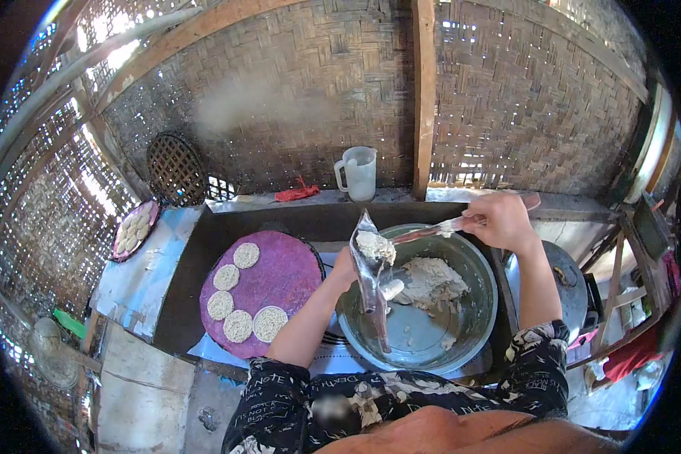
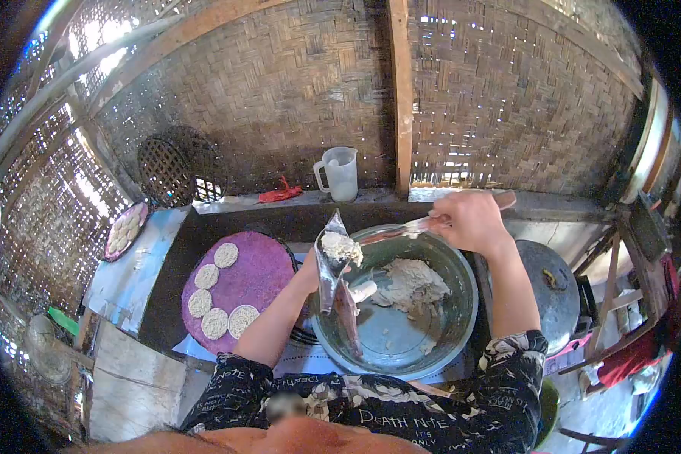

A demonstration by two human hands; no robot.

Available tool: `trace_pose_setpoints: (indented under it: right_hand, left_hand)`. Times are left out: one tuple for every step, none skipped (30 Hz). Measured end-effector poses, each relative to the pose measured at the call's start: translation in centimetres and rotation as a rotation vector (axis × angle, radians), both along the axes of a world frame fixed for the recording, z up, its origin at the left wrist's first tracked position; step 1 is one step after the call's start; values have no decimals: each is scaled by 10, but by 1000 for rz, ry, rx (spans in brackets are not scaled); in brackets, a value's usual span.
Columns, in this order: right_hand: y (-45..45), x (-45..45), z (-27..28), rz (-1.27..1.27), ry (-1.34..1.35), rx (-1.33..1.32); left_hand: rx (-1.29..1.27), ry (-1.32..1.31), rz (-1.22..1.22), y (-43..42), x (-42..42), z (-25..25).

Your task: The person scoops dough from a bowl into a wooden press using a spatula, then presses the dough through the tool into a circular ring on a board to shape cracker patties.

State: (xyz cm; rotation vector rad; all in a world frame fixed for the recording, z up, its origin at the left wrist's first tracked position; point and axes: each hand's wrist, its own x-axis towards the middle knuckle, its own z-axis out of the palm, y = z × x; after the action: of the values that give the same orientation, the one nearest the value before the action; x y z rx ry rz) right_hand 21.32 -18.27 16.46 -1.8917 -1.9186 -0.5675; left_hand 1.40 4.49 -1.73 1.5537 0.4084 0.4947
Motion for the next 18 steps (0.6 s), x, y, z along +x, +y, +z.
trace_pose_setpoints:
  right_hand:
    - [-2,3,-3,-39,-1,-28]
    - [-3,4,-6,-83,0,-54]
    - [-2,2,-9,-74,9,-88]
    - [-1,-1,-12,-67,16,-121]
    - [0,-3,-14,-60,24,-155]
    - [-1,-3,-14,-25,40,-130]
    - [-3,-3,-11,-26,55,-125]
    - [-5,-3,-5,-25,71,-119]
    - [-6,-4,2,-22,86,-114]
    - [-8,-5,8,-21,74,-107]
    - [-8,-8,14,-19,61,-101]
    - [-7,-11,18,-18,49,-95]
    - [-4,-13,19,-3,2,-98]
    - [-1,-16,21,12,-46,-103]
    - [2,-20,22,27,-94,-107]
    - [5,-25,22,40,-111,-131]
    - [9,-31,21,53,-127,-154]
    - [13,-37,20,66,-144,-177]
  left_hand:
    - [-183,-114,-54,2,-1,-2]
    - [-287,-214,-125,3,0,-4]
    - [-290,-198,-123,-1,1,3]
    - [-292,-182,-122,-5,3,9]
    - [-295,-166,-122,-11,5,16]
    - [-362,-161,-70,-20,5,23]
    - [-302,-131,-65,-21,6,21]
    - [-242,-102,-59,-19,6,17]
    - [-182,-74,-50,-17,7,12]
    - [-99,-99,-58,-13,9,2]
    - [-4,-54,-38,-11,10,-6]
    - [91,-9,-20,-13,10,-6]
    - [150,28,0,-15,10,-7]
    - [209,66,21,-17,10,-7]
    - [327,108,22,-24,8,2]
    - [446,150,24,-30,5,11]
    - [565,192,25,-33,4,15]
    - [564,219,29,-36,5,19]
